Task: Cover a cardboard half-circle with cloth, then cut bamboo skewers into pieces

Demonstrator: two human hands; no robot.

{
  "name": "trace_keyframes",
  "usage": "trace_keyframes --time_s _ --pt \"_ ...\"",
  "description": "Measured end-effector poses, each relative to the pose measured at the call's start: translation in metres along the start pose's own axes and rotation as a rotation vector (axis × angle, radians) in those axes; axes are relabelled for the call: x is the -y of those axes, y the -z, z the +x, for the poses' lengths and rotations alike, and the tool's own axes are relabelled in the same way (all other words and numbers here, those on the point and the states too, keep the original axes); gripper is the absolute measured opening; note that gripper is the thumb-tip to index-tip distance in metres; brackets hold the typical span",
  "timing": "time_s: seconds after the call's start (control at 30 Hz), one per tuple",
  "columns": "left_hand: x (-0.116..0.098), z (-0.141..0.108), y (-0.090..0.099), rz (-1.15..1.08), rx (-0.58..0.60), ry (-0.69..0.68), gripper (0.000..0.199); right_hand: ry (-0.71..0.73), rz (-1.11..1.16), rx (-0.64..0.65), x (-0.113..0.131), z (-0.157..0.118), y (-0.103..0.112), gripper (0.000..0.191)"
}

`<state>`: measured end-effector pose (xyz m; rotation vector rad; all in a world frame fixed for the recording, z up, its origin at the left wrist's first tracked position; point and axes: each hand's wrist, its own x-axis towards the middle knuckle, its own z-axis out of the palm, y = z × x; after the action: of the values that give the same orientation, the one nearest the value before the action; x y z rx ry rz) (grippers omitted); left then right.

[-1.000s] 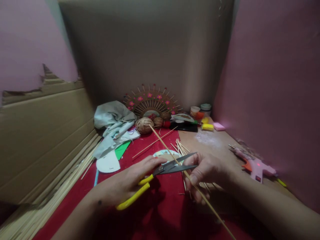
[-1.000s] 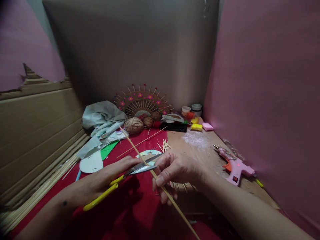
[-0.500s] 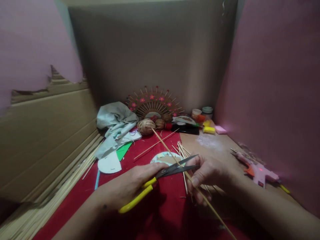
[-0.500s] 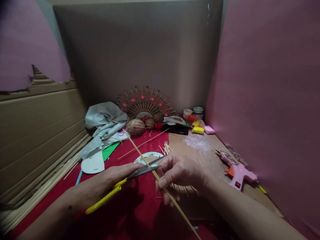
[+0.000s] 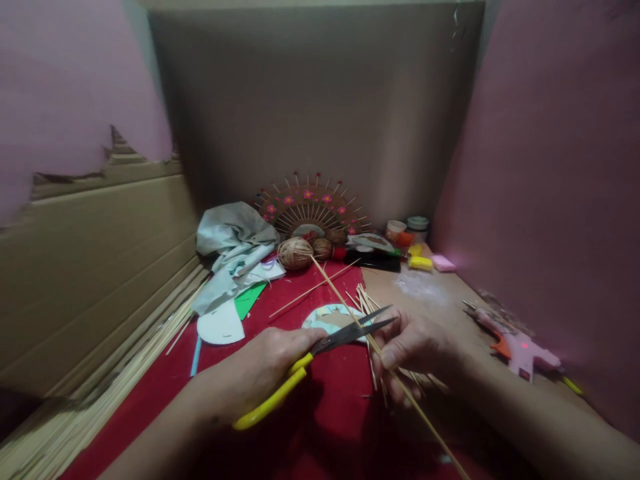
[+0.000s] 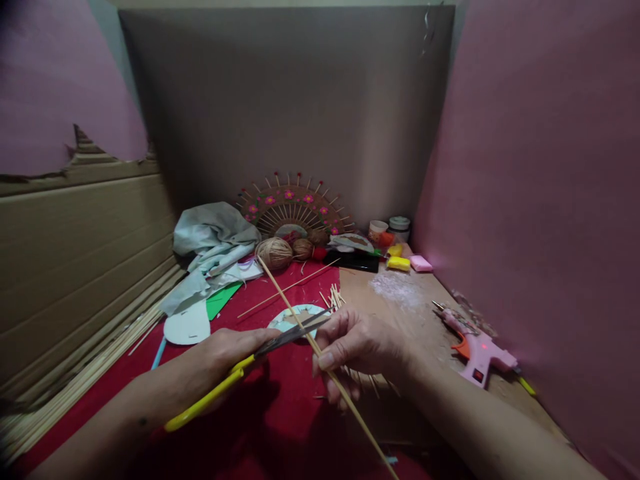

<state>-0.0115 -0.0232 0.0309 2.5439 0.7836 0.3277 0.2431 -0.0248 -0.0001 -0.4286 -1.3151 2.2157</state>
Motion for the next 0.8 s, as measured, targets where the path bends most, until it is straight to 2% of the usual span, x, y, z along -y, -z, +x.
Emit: trace_keyframes --time_s 0.1,0.27,0.37,0.5,0.6,0.67,0.77,0.8 --pt "0.002 -0.002 -0.003 0.010 -0.018 -0.020 0.033 -0.004 0.008 0.009 0.000 0.002 0.002 0.012" --pt "0.003 -0.003 -0.004 0.026 0.008 0.023 0.052 -0.044 -0.026 -0.038 0.003 0.002 0.001 0.017" --pt "0.002 -0.002 -0.005 -0.002 0.014 0.028 0.042 -0.056 -0.021 -0.044 0.002 0.000 -0.002 0.017" --pt "0.004 0.001 -0.005 -0.022 0.023 0.024 0.028 -0.038 0.000 -0.118 0.001 -0.001 0.000 0.016" --pt "0.012 0.002 -0.002 -0.022 -0.002 0.016 0.022 -0.076 -0.106 -0.175 0.008 0.000 0.009 0.018" --pt "0.018 0.002 0.000 -0.043 -0.025 0.025 0.020 -0.079 -0.212 -0.288 0.017 0.001 0.018 0.022" --pt "0.025 0.003 0.002 -0.042 -0.078 0.065 0.018 0.027 -0.429 -0.668 0.032 0.005 0.033 0.027" --pt "0.027 0.004 0.002 -0.028 -0.094 0.073 0.018 0.065 -0.479 -0.758 0.036 0.007 0.037 0.025"
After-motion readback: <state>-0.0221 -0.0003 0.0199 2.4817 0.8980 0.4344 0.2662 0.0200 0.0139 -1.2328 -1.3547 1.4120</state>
